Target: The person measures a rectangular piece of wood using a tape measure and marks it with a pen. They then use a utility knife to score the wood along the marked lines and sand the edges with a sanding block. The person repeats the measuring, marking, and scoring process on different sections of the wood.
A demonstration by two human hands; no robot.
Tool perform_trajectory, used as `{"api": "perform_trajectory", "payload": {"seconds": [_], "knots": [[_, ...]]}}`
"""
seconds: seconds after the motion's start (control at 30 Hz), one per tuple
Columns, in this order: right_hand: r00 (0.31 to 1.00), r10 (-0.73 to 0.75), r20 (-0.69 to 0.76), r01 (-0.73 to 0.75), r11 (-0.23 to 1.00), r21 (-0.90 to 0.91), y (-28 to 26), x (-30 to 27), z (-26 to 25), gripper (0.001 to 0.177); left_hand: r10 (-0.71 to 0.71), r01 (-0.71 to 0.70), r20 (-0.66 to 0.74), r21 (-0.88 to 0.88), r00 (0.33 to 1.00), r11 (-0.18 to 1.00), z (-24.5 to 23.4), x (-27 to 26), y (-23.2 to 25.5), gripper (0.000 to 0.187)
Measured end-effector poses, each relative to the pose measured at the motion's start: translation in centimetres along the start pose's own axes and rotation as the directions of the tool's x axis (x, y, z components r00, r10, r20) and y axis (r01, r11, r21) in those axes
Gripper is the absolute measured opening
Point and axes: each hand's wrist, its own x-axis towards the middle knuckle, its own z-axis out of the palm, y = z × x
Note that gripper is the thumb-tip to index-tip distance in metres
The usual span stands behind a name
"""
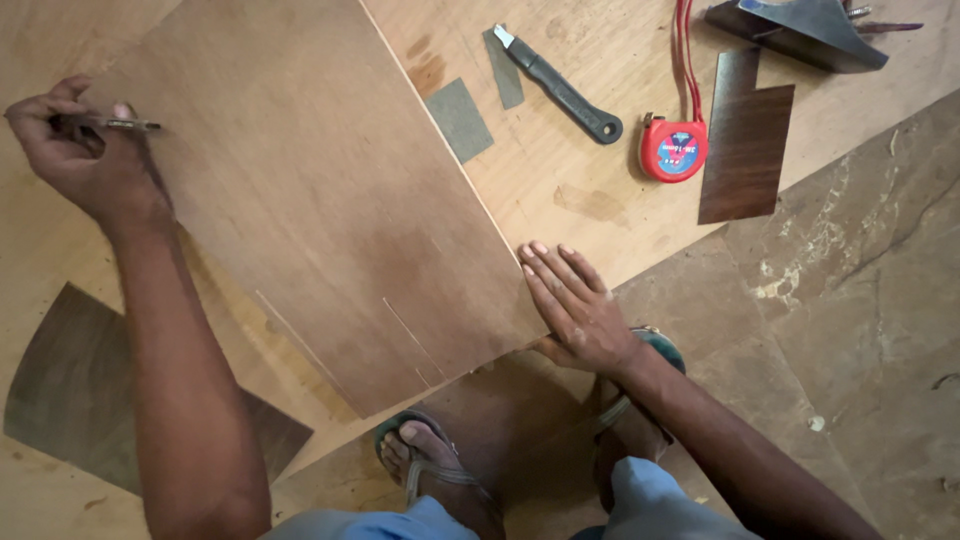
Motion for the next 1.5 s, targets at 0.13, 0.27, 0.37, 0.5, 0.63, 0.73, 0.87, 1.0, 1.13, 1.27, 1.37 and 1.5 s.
{"api": "perform_trajectory", "payload": {"seconds": [0.13, 0.27, 0.37, 0.5, 0.63, 0.73, 0.87, 1.0, 1.13, 1.27, 1.37, 1.5], "knots": [[1.0, -0.004, -0.013, 0.004, 1.0, 0.006, 0.1, 0.0, 0.2, 0.079, -0.051, 0.049, -0.027, -0.057, 0.998, 0.997, 0.3, -0.1, 0.9, 0.044], [1.0, 0.007, -0.007, -0.007, 1.0, 0.002, 0.0, 0.1, 0.0, 0.079, -0.042, 0.042, 0.004, -0.059, 0.999, 0.997, 0.0, -0.2, 0.5, 0.045], [1.0, 0.013, 0.007, -0.013, 1.0, -0.008, -0.1, 0.1, -0.1, 0.078, -0.02, 0.021, 0.022, -0.021, 1.0, 1.0, -0.5, -0.3, -0.3, 0.044], [1.0, 0.016, 0.004, -0.017, 1.0, 0.008, -0.3, 0.2, -0.2, 0.08, -0.007, 0.008, 0.039, -0.024, 0.999, 1.0, -0.5, -0.2, -0.4, 0.046], [1.0, 0.013, -0.025, -0.012, 1.0, 0.016, -0.1, 0.2, 0.0, 0.078, 0.043, -0.043, 0.052, 0.0, 0.998, 0.999, -0.1, 0.0, -0.2, 0.042], [0.999, 0.026, -0.028, -0.026, 1.0, -0.001, -0.3, 0.1, 0.1, 0.076, 0.001, -0.002, 0.05, 0.01, 0.999, 1.0, 0.4, -0.1, 0.0, 0.03], [0.999, 0.035, -0.024, -0.034, 0.999, 0.038, -0.5, 0.4, -0.2, 0.079, 0.029, -0.034, 0.042, 0.112, 0.999, 0.993, 1.3, 0.0, 1.4, 0.031], [0.997, 0.031, -0.076, -0.024, 0.995, 0.099, -1.5, 1.5, -1.7, 0.082, -0.008, 0.002, 0.03, 0.196, 1.0, 0.981, 2.3, -0.1, 4.7, 0.028], [0.968, 0.089, -0.235, -0.058, 0.989, 0.134, -2.3, 2.9, -4.4, 0.072, 0.195, -0.2, 0.059, 0.442, 0.979, 0.874, 4.2, -1.3, 10.9, 0.044], [0.879, 0.198, -0.434, -0.255, 0.964, -0.076, -0.9, 6.9, -5.5, 0.053, 0.21, -0.316, 0.266, 0.461, 0.941, 0.829, 9.3, -4.0, 18.2, 0.061], [0.847, 0.249, -0.47, -0.364, 0.916, -0.169, 2.2, 12.4, -5.5, 0.055, 0.205, -0.476, 0.436, 0.717, 0.876, 0.51, 8.4, -4.3, 19.4, 0.053], [0.831, 0.396, -0.391, -0.499, 0.842, -0.207, 4.8, 16.0, -5.1, 0.038, -0.203, 0.083, 0.088, 0.706, 0.975, 0.703, 0.0, -6.7, 17.1, 0.028]]}}
